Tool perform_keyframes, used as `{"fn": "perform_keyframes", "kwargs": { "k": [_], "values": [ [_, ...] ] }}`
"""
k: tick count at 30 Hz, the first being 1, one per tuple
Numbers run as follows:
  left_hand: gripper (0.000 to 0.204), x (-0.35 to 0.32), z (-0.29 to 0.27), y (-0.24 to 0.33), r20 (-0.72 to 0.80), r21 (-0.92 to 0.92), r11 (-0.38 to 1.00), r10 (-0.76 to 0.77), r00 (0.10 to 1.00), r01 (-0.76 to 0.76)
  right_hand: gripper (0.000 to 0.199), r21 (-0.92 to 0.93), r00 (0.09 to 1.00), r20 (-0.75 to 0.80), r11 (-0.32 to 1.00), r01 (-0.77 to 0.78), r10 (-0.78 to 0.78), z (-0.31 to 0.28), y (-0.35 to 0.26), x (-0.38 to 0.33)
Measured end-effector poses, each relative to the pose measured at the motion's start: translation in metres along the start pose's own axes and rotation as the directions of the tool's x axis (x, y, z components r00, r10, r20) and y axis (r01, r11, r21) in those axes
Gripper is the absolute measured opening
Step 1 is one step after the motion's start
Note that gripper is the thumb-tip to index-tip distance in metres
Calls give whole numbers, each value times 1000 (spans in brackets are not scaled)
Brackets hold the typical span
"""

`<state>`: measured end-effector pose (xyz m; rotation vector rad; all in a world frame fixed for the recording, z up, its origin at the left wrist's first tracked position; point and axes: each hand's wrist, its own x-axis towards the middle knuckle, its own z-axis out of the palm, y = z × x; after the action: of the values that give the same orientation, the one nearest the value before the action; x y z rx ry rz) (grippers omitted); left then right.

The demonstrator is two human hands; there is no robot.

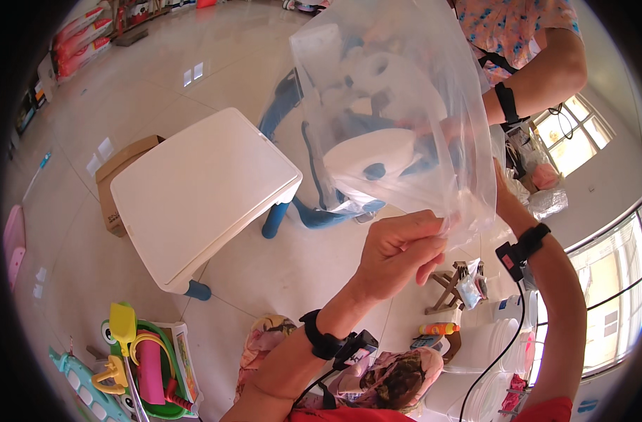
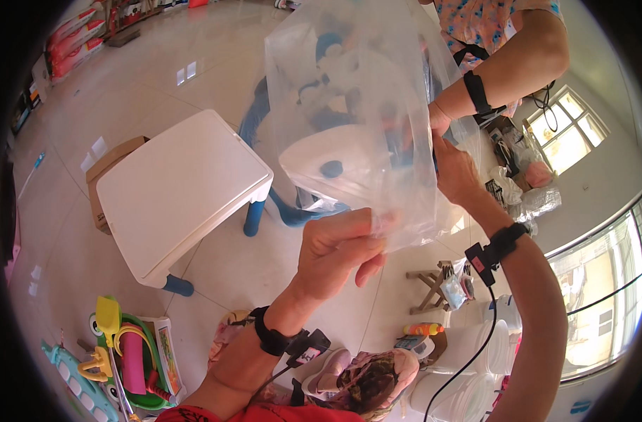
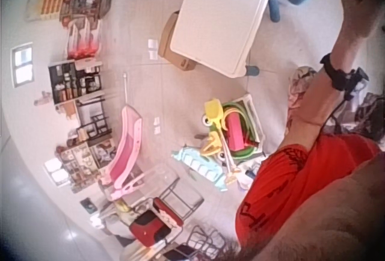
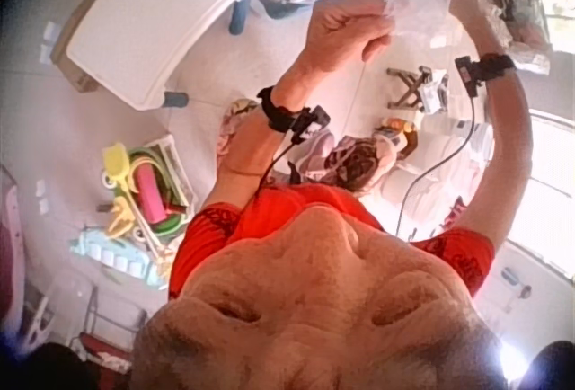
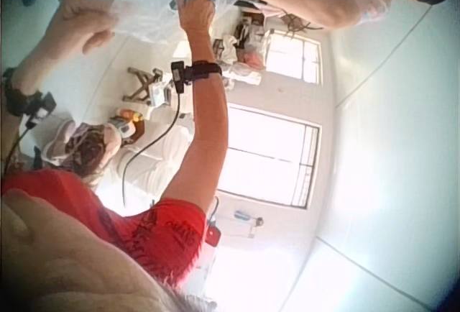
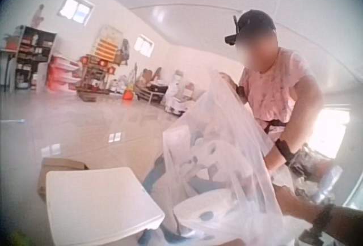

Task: The person assembles a white and blue plastic baby chair by attaching the frame, legs, and seat components. They then place the assembled chair into a large clear plastic bag with the help of another person.

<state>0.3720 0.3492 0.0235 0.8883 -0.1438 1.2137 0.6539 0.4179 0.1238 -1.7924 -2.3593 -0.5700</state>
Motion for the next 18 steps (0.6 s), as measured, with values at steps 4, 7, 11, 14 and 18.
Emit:
{"fn": "perform_keyframes", "kwargs": {
  "k": [4,7,11,14,18],
  "values": [
    [29,-1,4,-8,-12,3,999,-44,999,44,33,57,995,28,993,-101,100,16,3,-19],
    [29,1,6,-9,-10,14,999,-45,999,45,36,116,948,-84,948,-296,307,29,19,-28],
    [30,2,1,-5,-10,11,1000,-3,1000,4,37,354,822,75,755,-552,565,2,-8,15],
    [30,1,4,-12,20,-29,999,-22,1000,22,41,615,763,136,550,-565,632,38,21,29],
    [31,-2,1,-10,26,-3,999,-54,998,54,38,754,797,289,387,-530,530,49,-1,11]
  ]
}}
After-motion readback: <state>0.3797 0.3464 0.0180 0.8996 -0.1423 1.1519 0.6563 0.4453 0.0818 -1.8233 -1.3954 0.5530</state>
